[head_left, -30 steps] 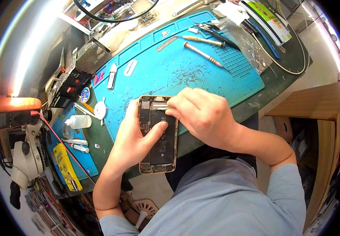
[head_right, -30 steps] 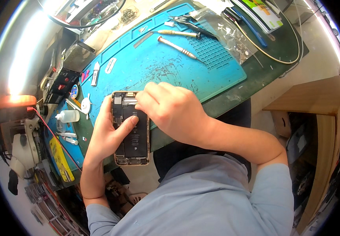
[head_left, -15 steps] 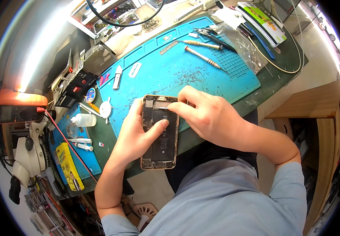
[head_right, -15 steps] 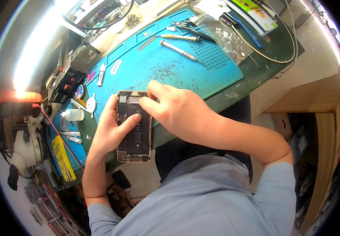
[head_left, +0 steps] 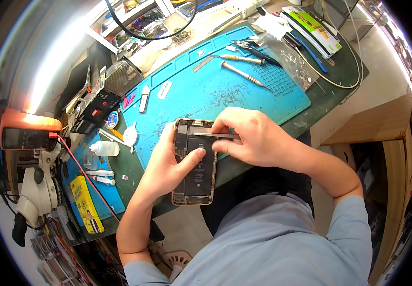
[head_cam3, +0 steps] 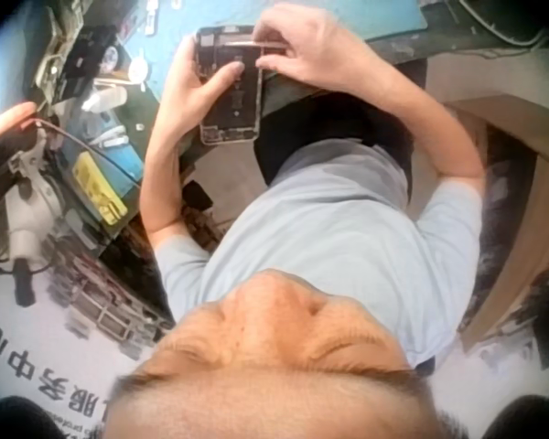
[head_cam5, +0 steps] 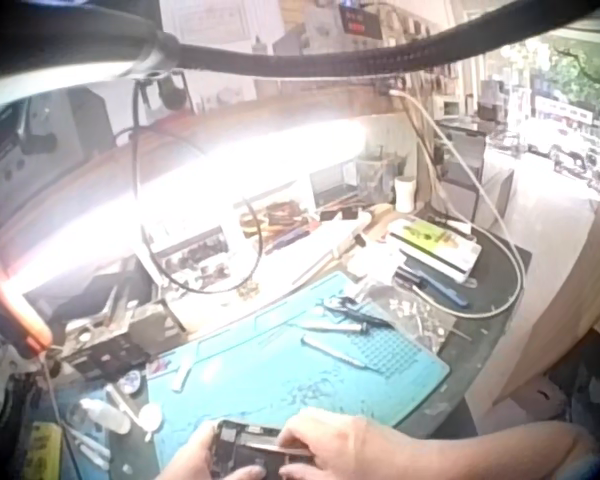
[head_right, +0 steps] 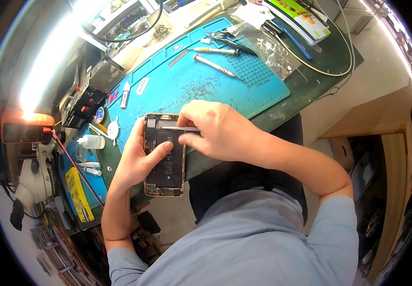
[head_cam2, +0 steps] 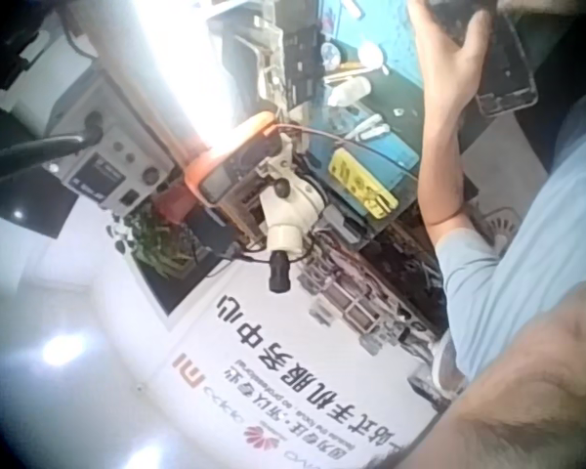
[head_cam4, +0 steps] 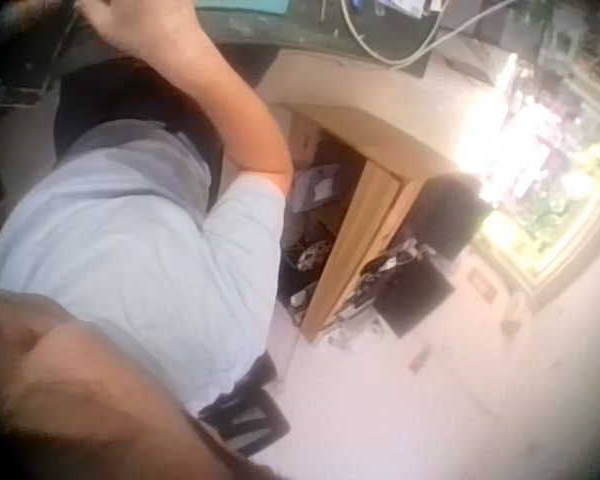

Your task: The person unpacks a new OLED screen, writes on its packaging, and then disassembles a smartphone. They remove the back cover, disconnect the battery, and use a screwdriver to remove screws from the internal frame.

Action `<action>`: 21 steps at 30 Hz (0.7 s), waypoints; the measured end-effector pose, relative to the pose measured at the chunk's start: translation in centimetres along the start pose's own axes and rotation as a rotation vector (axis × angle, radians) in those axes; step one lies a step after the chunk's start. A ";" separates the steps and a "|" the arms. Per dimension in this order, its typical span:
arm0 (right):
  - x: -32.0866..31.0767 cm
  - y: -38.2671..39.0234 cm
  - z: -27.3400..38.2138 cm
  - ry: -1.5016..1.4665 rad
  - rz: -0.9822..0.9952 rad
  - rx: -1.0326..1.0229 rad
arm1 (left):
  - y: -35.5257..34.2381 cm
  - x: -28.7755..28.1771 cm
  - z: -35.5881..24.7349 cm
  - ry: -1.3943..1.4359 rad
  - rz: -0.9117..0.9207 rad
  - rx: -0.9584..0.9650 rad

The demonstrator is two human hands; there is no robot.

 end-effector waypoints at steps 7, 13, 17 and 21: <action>-1.4 1.0 2.1 0.324 -0.152 -0.165 | -0.1 0.1 -0.1 0.165 0.011 -0.010; -1.5 0.8 1.2 0.034 -0.138 -0.076 | 0.2 0.4 -0.7 0.310 0.038 0.000; -1.9 1.4 1.5 0.092 -0.141 -0.125 | 0.6 2.1 -1.5 0.672 0.166 -0.185; -2.2 1.9 3.6 0.432 -0.190 -0.282 | 1.0 3.2 -1.1 0.654 0.268 -0.229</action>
Point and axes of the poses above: each hand's wrist, its own y-axis away from the middle knuckle, its own x-axis out of the palm, z = x × y, the point moved 8 cm from there along -y, towards the middle knuckle, and after that the axes turned 6 degrees about -z, right-handed, at the moved point
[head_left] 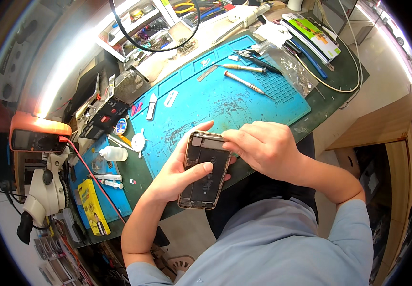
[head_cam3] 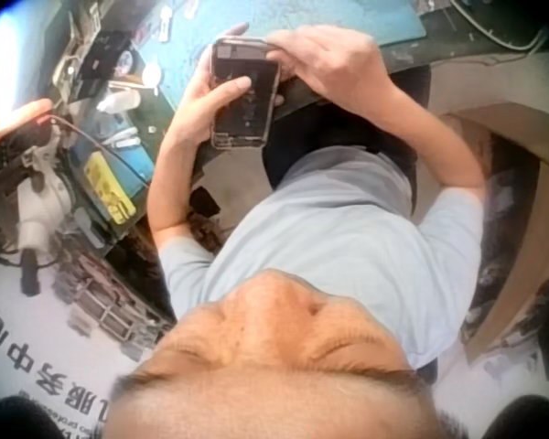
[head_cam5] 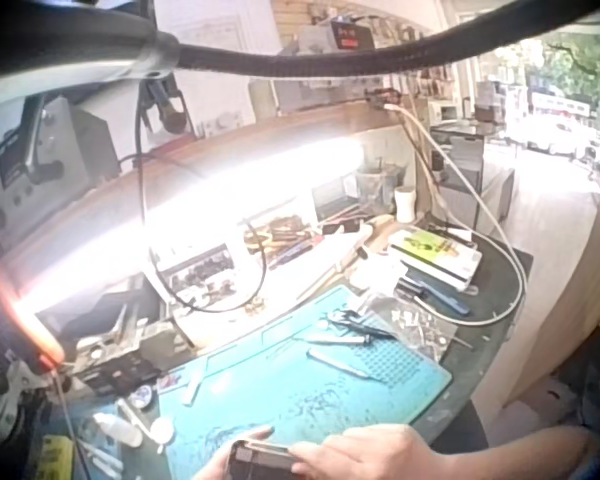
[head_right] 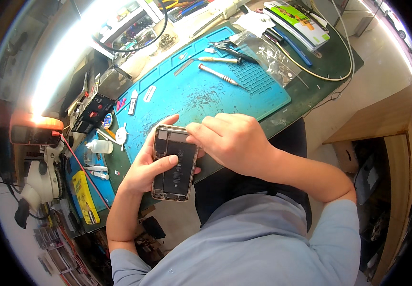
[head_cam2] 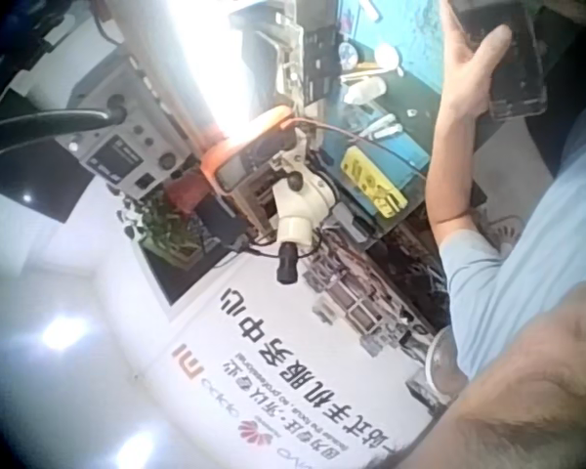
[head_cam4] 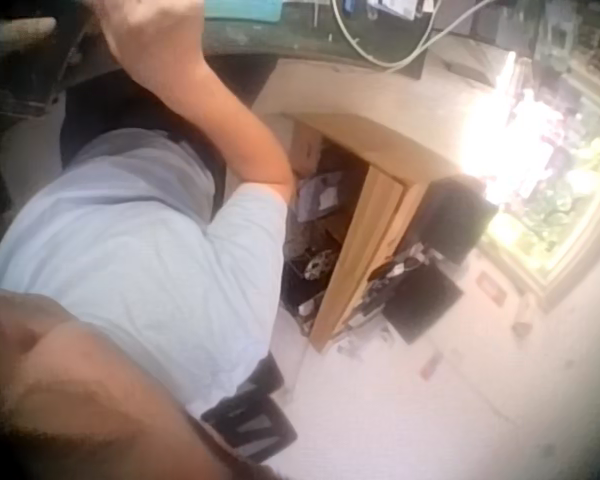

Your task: The person unpacks a new OLED screen, writes on its packaging, and then disassembles a smartphone. They remove the back cover, disconnect the battery, and use a screwdriver to remove screws from the internal frame.

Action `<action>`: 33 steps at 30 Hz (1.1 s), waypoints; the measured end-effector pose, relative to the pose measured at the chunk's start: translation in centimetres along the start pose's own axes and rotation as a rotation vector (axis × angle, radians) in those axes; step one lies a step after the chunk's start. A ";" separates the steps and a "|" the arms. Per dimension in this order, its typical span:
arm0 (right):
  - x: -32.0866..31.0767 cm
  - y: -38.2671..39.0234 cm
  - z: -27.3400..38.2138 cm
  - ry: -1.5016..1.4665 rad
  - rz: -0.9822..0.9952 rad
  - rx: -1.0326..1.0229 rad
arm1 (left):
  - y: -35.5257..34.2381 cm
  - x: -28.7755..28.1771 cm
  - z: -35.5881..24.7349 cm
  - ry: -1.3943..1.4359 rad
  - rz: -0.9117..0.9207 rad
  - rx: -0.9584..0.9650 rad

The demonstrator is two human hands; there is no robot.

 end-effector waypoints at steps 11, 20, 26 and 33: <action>-2.3 1.6 -2.5 -0.193 -0.081 0.181 | 0.1 -4.6 -2.1 -0.468 -0.239 0.122; -1.8 5.1 -4.9 -0.759 0.149 0.779 | -1.8 -0.2 -4.6 -1.394 -0.349 0.413; -3.6 5.2 -2.1 -0.576 0.194 0.401 | 0.7 4.7 -3.6 -1.008 -0.170 0.466; -4.3 9.4 -1.3 -0.494 0.379 0.346 | 3.6 6.6 2.0 -0.674 -0.273 0.367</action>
Point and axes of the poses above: each hand's wrist, its own y-axis away from the middle knuckle, its own x-axis out of the palm, z = x × y, the point moved 8 cm from there along -y, towards the middle knuckle, and after that the axes turned 6 degrees about -z, right-handed, at the moved point
